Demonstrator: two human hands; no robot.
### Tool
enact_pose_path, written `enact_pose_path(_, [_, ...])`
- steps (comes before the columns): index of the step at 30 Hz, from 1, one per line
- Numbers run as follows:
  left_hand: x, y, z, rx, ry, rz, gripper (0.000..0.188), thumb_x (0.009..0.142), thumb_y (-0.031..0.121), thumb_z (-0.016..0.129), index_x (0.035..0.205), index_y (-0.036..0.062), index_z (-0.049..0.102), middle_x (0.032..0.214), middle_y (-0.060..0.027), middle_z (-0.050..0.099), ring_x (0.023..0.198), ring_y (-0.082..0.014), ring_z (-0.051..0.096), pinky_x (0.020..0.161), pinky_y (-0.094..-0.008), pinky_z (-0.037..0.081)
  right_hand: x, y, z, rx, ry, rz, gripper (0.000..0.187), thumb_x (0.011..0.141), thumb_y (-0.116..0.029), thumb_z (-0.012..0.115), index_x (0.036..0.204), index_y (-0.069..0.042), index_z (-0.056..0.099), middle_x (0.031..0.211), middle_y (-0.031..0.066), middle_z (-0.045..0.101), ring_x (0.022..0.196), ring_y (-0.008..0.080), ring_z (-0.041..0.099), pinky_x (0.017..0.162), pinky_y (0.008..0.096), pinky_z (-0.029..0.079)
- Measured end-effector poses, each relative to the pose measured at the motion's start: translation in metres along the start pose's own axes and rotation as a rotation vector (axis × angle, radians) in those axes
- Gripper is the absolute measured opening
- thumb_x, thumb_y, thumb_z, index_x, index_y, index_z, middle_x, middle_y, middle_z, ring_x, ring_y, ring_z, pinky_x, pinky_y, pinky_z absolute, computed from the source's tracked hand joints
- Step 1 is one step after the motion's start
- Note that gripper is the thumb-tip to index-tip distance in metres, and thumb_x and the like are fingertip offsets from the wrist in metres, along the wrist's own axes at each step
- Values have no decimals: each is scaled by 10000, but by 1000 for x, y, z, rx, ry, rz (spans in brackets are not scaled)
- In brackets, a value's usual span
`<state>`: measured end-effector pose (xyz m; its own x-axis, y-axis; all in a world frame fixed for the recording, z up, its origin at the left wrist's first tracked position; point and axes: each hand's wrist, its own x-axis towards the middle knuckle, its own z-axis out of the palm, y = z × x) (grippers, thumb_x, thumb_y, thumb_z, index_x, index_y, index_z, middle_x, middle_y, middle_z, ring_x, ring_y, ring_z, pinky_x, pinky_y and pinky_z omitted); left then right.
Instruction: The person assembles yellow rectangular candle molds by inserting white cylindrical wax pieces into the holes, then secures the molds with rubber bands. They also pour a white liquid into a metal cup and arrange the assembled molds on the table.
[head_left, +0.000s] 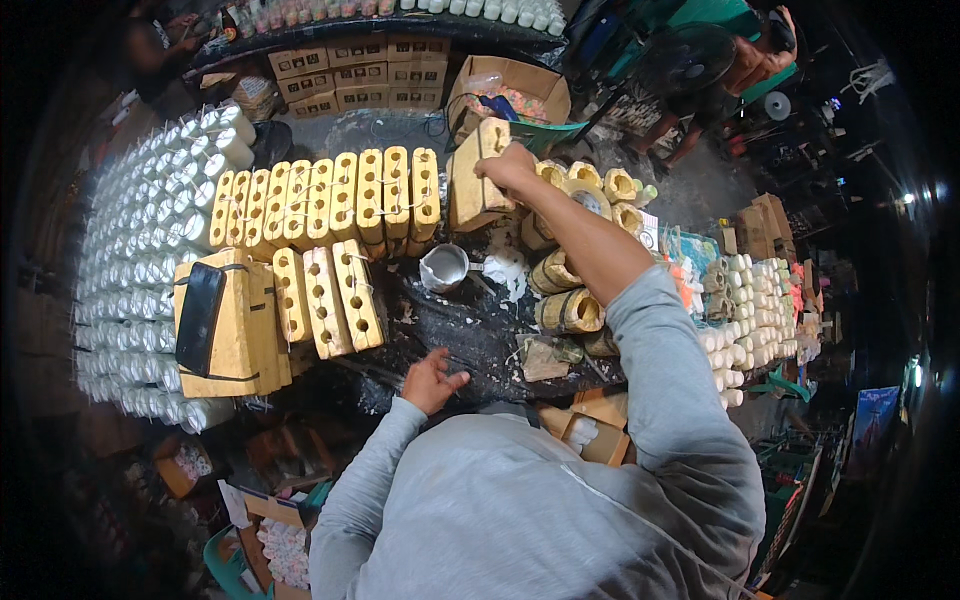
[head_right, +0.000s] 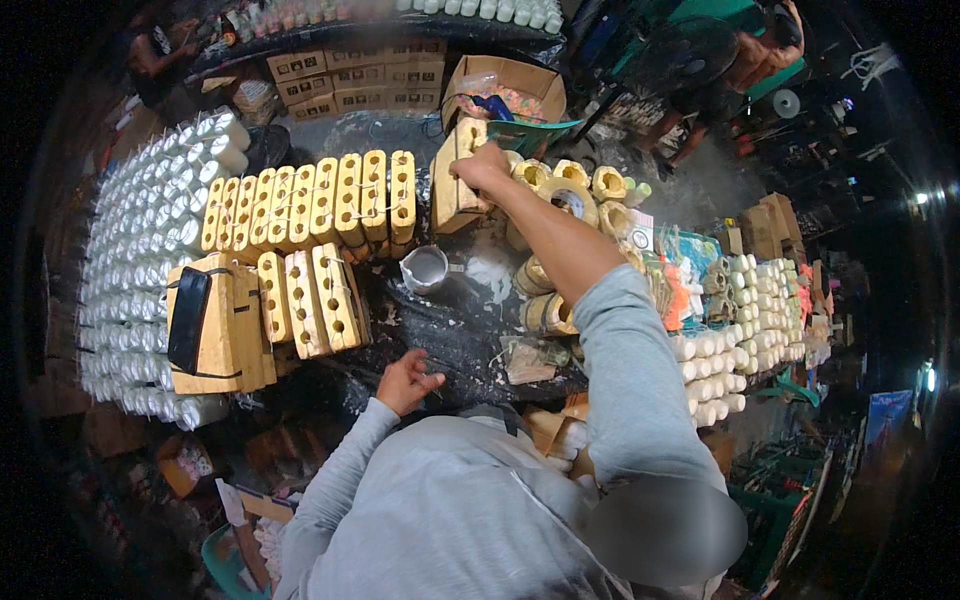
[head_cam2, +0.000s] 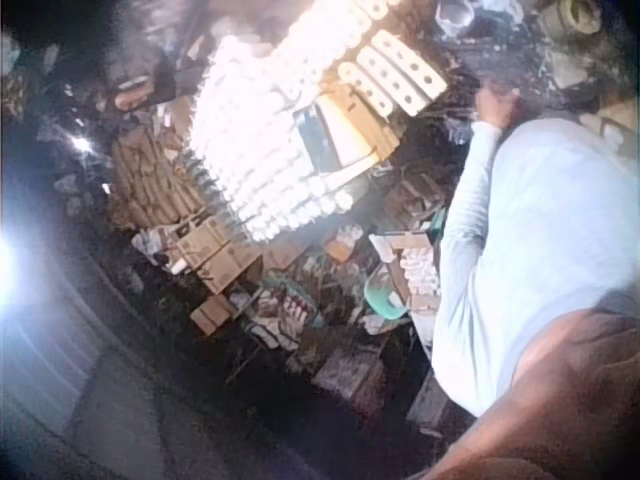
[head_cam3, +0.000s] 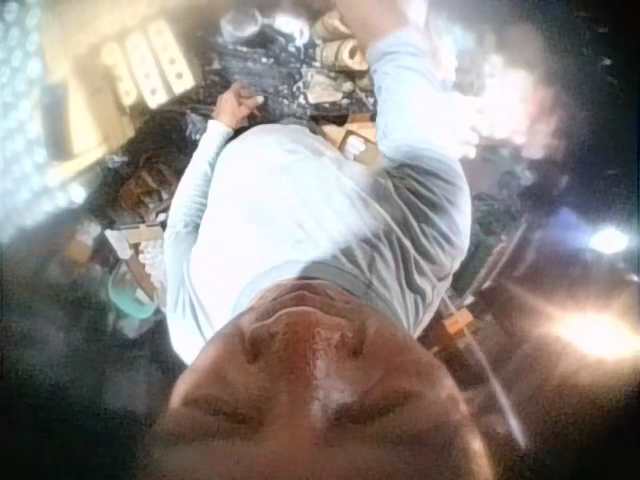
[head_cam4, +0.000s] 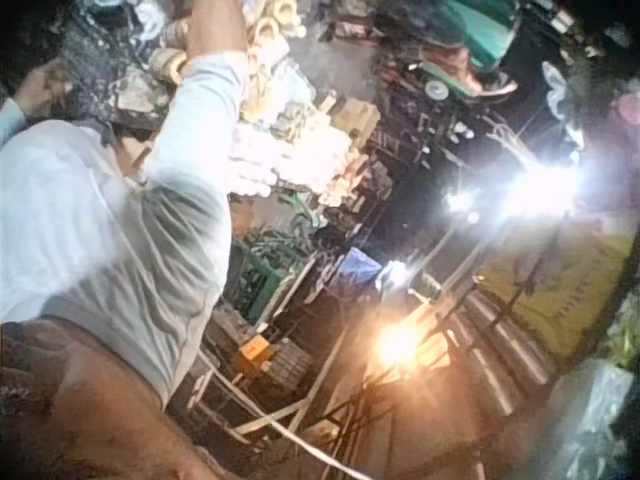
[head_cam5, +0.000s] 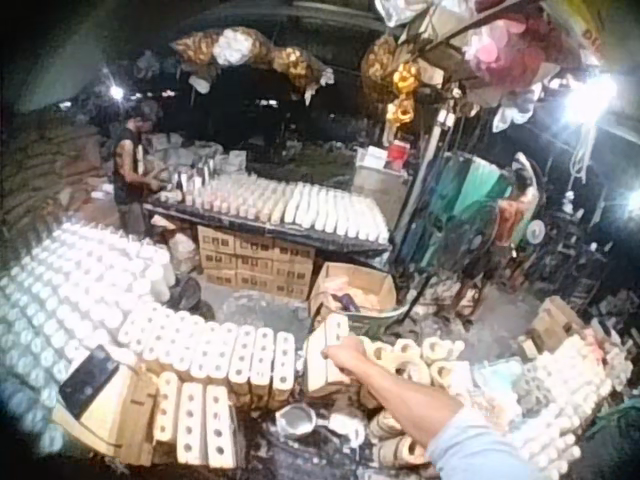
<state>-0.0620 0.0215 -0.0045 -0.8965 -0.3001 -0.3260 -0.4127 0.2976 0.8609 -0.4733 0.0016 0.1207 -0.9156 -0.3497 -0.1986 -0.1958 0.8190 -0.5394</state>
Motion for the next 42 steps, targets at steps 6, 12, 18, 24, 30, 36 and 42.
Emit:
enact_pose_path(6, [87,39,-14,569,332,112,581,908,221,763,1441,113,557,1190,-286,658,1000,-462,698,857,-509,586,11,-14,37,-38,-72,-15,641,676,-360,881,1071,116,710,1109,295,743,999,394,754,866,446,610])
enact_pose_path(12, [134,24,-18,573,317,68,356,906,288,752,1207,103,709,1273,-334,653,1023,-475,711,884,-538,584,-4,-18,51,-34,-52,-22,756,722,-394,860,1238,113,642,1236,306,704,1135,393,716,954,455,586])
enact_pose_path(18, [117,7,-2,492,371,266,243,872,228,791,1030,47,753,1057,-289,682,899,-451,712,781,-520,588,-7,-25,50,-49,-197,-17,751,744,-397,844,1281,87,641,1307,287,688,1205,409,687,1012,458,568])
enact_pose_path(24, [103,-1,16,383,342,346,249,905,236,768,1073,59,720,1137,-299,673,968,-466,703,829,-512,594,-16,-21,52,-108,-266,-89,737,740,-387,862,1253,100,656,1252,283,714,1165,412,705,994,451,579])
enact_pose_path(30, [99,2,17,391,287,332,313,896,225,779,1161,88,685,1295,-297,631,1035,-474,690,862,-520,595,-8,-1,36,439,-640,-13,348,884,-182,789,1164,11,715,875,59,716,676,164,703,573,347,596])
enact_pose_path(36, [94,4,17,367,299,318,418,896,208,777,1282,86,673,1347,-305,608,1117,-467,673,922,-514,579,-20,42,47,734,-668,-53,491,947,-184,775,1402,-76,626,1083,12,708,946,89,667,733,257,536])
enact_pose_path(42, [73,-8,10,351,329,379,572,897,206,789,1417,73,592,1397,-295,597,1113,-471,679,930,-502,582,-46,83,66,871,-588,-134,871,893,-226,843,1617,-59,390,1505,147,568,1304,211,583,1009,362,509])
